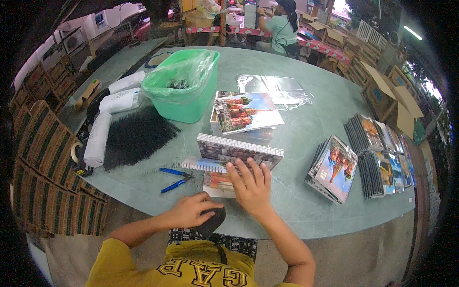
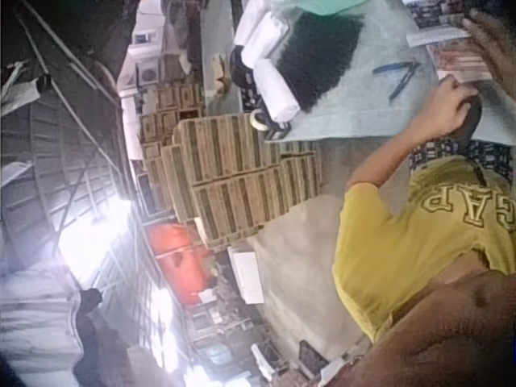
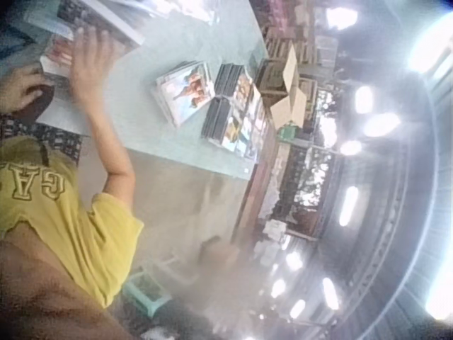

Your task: The person places a black spine piece onto the edge of a booklet, secures it, and repeats the process for multiple booklets before stacking them together.

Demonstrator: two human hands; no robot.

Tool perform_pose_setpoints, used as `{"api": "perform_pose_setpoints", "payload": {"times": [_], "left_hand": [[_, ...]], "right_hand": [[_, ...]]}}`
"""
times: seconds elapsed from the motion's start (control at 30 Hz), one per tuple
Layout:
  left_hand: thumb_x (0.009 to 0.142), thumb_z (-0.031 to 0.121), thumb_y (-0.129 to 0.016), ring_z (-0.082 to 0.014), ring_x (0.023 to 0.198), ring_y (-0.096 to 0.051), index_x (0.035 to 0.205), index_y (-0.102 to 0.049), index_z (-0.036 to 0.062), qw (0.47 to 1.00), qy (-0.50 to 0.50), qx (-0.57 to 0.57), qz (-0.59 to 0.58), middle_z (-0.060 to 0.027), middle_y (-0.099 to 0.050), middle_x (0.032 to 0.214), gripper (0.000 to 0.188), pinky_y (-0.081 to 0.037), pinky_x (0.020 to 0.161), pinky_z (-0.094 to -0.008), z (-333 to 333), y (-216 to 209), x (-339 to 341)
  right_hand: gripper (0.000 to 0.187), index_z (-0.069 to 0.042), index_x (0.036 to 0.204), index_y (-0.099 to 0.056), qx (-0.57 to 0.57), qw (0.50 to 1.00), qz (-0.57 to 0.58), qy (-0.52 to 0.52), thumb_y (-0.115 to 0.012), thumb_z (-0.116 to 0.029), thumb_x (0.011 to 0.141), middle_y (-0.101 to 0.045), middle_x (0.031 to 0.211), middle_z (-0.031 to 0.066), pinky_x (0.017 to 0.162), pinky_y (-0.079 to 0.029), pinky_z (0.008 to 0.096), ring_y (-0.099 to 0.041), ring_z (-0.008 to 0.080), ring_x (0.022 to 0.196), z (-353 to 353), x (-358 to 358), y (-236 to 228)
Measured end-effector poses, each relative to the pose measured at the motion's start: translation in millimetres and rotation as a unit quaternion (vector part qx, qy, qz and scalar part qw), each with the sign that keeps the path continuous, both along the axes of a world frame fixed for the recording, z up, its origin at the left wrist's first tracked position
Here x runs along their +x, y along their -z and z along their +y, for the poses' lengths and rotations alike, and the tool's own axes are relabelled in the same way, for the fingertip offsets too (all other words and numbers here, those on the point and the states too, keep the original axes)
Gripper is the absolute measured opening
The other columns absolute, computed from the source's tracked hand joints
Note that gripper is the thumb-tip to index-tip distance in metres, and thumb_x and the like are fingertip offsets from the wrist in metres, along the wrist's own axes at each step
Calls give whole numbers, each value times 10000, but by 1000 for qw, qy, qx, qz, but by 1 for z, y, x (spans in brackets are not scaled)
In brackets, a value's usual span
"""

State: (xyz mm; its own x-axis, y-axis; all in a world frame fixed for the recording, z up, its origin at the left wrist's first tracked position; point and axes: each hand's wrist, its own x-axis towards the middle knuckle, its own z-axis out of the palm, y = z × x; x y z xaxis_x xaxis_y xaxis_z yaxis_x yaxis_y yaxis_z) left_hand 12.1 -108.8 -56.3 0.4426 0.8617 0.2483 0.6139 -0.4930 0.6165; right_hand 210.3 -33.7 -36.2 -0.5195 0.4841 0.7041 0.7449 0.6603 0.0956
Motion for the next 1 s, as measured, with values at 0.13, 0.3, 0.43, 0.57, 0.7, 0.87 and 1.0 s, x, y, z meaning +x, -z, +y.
{"api": "perform_pose_setpoints", "payload": {"times": [0.13, 0.3, 0.43, 0.57, 0.7, 0.87, 1.0], "left_hand": [[776, 165, -636, -279, 774, -590, 1090, -615, 168, 967, -132, 209, -66, -85, -549, 871, 315, -505, 654, -368, 22, -55, 2], [739, 83, -656, -266, 764, -561, 1057, -619, 132, 985, -78, 137, 69, -95, -554, 879, 324, -472, 665, -348, 56, -39, -2], [732, 81, -658, -245, 739, -563, 1037, -626, 157, 926, -214, 283, -132, -77, -537, 845, 316, -483, 644, -341, 66, -63, 2], [721, 72, -675, -244, 756, -578, 1051, -635, 164, 981, -99, 167, -5, -87, -555, 849, 345, -489, 663, -345, 59, -48, 11], [726, 84, -674, -242, 757, -573, 1049, -643, 154, 929, -184, 290, -141, -82, -552, 863, 332, -486, 644, -337, 72, -71, 11], [754, 112, -637, -240, 727, -577, 1028, -651, 183, 989, -50, 133, 32, -69, -495, 818, 283, -487, 600, -351, 67, -47, 29], [739, 113, -656, -232, 757, -581, 1038, -652, 189, 936, -201, 255, -138, -58, -509, 841, 309, -492, 644, -335, 69, -79, 28]], "right_hand": [[302, -73, 1022, -640, -191, 972, 133, -38, -692, -167, 740, -643, 874, 76, 742, -452, 365, -597, 274, 816, 23, 27, -20], [148, 24, 836, -665, -435, 751, 480, -126, -710, -105, 778, -661, 802, 54, 637, -465, 235, -571, 79, 719, 43, 33, -1], [131, 18, 845, -663, -422, 700, 561, -134, -707, -89, 783, -654, 792, 59, 638, -460, 212, -569, 82, 687, 34, 25, 12], [160, 29, 884, -636, -425, 685, 582, -109, -706, -73, 782, -653, 812, 78, 652, -476, 215, -583, 92, 714, 36, 18, 9], [243, 28, 959, -609, -398, 663, 617, -141, -717, -84, 772, -640, 891, 93, 694, -509, 243, -611, 130, 756, 31, 17, 14], [230, 11, 962, -587, -408, 693, 572, -161, -694, -98, 791, -631, 883, 90, 600, -524, 227, -616, 120, 719, 34, 19, 19], [231, 23, 993, -582, -380, 654, 622, -201, -672, -94, 815, -631, 882, 87, 646, -502, 223, -596, 106, 744, 31, 16, 16]]}}
